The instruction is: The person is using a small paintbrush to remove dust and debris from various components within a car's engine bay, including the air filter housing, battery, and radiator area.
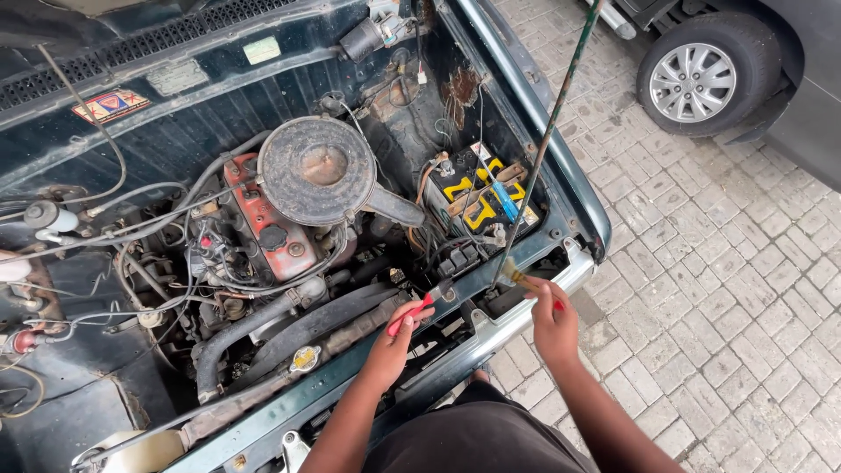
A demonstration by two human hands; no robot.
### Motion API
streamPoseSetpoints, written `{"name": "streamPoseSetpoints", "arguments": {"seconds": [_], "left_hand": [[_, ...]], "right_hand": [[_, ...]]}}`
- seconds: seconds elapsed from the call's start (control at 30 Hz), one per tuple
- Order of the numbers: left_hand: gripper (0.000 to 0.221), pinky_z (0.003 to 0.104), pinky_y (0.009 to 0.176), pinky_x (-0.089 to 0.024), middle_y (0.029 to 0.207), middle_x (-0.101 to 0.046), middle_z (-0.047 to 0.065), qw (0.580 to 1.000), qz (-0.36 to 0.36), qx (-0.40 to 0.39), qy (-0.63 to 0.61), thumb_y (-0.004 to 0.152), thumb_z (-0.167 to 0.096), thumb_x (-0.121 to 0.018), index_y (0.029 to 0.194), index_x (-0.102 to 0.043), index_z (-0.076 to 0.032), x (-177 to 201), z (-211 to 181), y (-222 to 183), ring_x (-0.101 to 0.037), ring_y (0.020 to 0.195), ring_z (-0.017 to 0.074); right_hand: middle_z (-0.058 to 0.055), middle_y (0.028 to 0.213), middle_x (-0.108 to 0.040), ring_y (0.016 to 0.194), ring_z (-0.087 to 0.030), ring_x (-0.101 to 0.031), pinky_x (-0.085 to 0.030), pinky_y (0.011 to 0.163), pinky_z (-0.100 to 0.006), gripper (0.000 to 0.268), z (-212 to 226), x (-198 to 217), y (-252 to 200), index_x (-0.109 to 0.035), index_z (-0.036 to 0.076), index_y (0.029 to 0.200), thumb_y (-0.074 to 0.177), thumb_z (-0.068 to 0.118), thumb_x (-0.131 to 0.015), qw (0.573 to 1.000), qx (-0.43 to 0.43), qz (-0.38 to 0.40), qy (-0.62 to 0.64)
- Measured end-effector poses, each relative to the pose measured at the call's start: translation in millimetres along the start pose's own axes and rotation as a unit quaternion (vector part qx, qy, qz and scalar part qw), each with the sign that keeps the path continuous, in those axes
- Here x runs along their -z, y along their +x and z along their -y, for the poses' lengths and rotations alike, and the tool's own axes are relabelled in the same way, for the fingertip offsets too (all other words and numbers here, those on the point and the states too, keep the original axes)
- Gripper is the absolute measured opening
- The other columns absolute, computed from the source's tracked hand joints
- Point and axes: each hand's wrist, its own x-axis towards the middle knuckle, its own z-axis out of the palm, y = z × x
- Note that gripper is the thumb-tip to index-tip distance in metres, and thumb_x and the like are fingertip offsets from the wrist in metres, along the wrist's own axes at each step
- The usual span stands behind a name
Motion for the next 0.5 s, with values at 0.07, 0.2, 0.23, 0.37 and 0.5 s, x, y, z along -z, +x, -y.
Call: {"name": "streamPoseSetpoints", "arguments": {"seconds": [0.07, 0.2, 0.23, 0.37, 0.5], "left_hand": [[0.05, 0.045, 0.121, -0.033, 0.151, -0.063, -0.003, 1.0, -0.002, -0.004, -0.012, 0.104, -0.045, -0.027, 0.145, -0.049, -0.026, 0, 5, -1, -0.048, 0.149, 0.0281], [0.048, 0.043, 0.119, -0.035, 0.135, -0.073, -0.001, 0.999, -0.032, -0.029, -0.017, 0.104, -0.046, -0.029, 0.139, -0.054, -0.024, 0, 12, 0, -0.056, 0.143, 0.0225], [0.045, 0.041, 0.118, -0.036, 0.127, -0.078, -0.004, 0.999, -0.045, -0.016, -0.003, 0.105, -0.043, -0.03, 0.138, -0.054, -0.024, -2, 15, -3, -0.058, 0.141, 0.0169], [0.039, 0.047, 0.118, -0.041, 0.131, -0.074, 0.013, 0.994, -0.064, -0.069, -0.049, 0.112, -0.021, -0.031, 0.142, -0.056, -0.02, 1, 24, -11, -0.055, 0.137, 0.0323], [0.037, 0.045, 0.113, -0.048, 0.128, -0.074, 0.018, 0.988, -0.122, -0.069, -0.062, 0.11, -0.02, -0.035, 0.135, -0.063, -0.015, 12, 26, -25, -0.061, 0.132, 0.0329]], "right_hand": [[-0.004, 0.093, -0.06, 0.063, -0.012, -0.043, -0.035, 0.054, -0.031, 0.038, -20, -6, -17, -0.069, 0.01, 0.122, 0.111, 0.029, -0.038, 0.997, 0.047, -0.056, 0.036], [-0.004, 0.091, -0.061, 0.077, -0.016, -0.057, -0.048, 0.071, -0.031, 0.036, -30, -26, -28, -0.067, 0.01, 0.123, 0.109, 0.029, -0.041, 0.947, 0.306, 0.078, -0.057], [-0.004, 0.087, -0.06, 0.067, -0.015, -0.054, -0.047, 0.067, -0.031, 0.037, -21, -31, -34, -0.07, 0.014, 0.13, 0.107, 0.03, -0.045, 0.938, 0.284, 0.183, -0.077], [-0.008, 0.083, -0.077, 0.082, -0.027, -0.072, -0.056, 0.085, -0.042, 0.023, -30, -51, -15, -0.079, 0.018, 0.111, 0.102, 0.021, -0.058, 0.969, 0.195, 0.124, -0.09], [-0.01, 0.096, -0.077, 0.097, -0.033, -0.074, -0.058, 0.09, -0.043, 0.025, -30, -62, -16, -0.079, 0.021, 0.113, 0.105, 0.025, -0.056, 0.954, 0.215, 0.093, -0.186]]}}
